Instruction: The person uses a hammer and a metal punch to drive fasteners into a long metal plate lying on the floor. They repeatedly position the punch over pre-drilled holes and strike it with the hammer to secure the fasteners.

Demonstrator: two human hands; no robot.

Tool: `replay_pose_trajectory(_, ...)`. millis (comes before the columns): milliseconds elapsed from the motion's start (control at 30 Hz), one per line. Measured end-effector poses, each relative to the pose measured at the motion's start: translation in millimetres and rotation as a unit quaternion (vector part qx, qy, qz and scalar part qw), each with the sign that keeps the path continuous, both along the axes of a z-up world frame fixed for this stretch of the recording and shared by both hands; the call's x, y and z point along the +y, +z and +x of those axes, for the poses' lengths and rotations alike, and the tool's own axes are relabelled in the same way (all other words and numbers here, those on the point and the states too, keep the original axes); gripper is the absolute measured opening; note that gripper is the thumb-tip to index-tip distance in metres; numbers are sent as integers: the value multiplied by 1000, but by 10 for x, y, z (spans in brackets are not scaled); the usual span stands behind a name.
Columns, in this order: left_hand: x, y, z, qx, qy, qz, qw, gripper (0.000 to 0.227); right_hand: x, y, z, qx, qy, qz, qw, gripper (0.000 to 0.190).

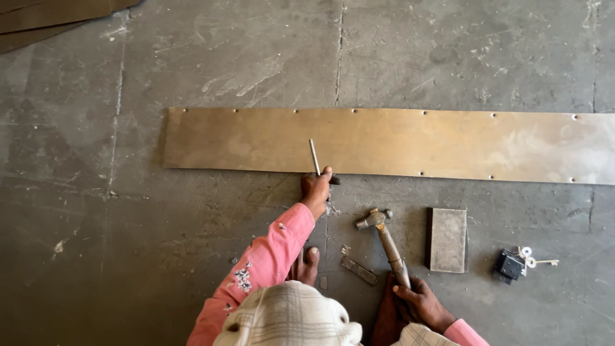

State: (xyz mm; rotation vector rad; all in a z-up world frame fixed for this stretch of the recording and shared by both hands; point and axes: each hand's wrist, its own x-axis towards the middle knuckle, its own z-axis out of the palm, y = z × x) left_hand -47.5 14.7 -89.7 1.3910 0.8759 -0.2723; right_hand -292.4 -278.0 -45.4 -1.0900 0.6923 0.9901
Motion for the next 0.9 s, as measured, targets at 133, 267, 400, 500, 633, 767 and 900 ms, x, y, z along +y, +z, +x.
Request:
replay_pose_trajectory(133,20,26,107,4,-8,-49,999,25,14,22,86,3,-6,15,1000,38)
replay_pose_trajectory(267,-40,-10,68,4,-13,-9,1000,27,5,-36,18,23,-20,-32,999,41)
replay_pose_trajectory(400,-74,23,129,11,-21,-7,1000,23,-2,-82,73,3,-18,-16,1000,40)
replay_pose_trajectory(500,-26,51,84,-11,-45,-44,998,27,-2,-48,27,1,-13,-34,999,38)
replay_pose_trajectory(633,99,206,42,29,-111,-30,993,32,6,17,22,5,-15,-9,1000,35)
replay_pose_trajectory(767,109,400,83,-157,-112,-66,979,33,1,19,62,6,-12,-8,1000,33)
replay_pose_trajectory(900,50,525,294,-370,-221,-112,896,14,20,78,68,-10,3,-27,1000,32)
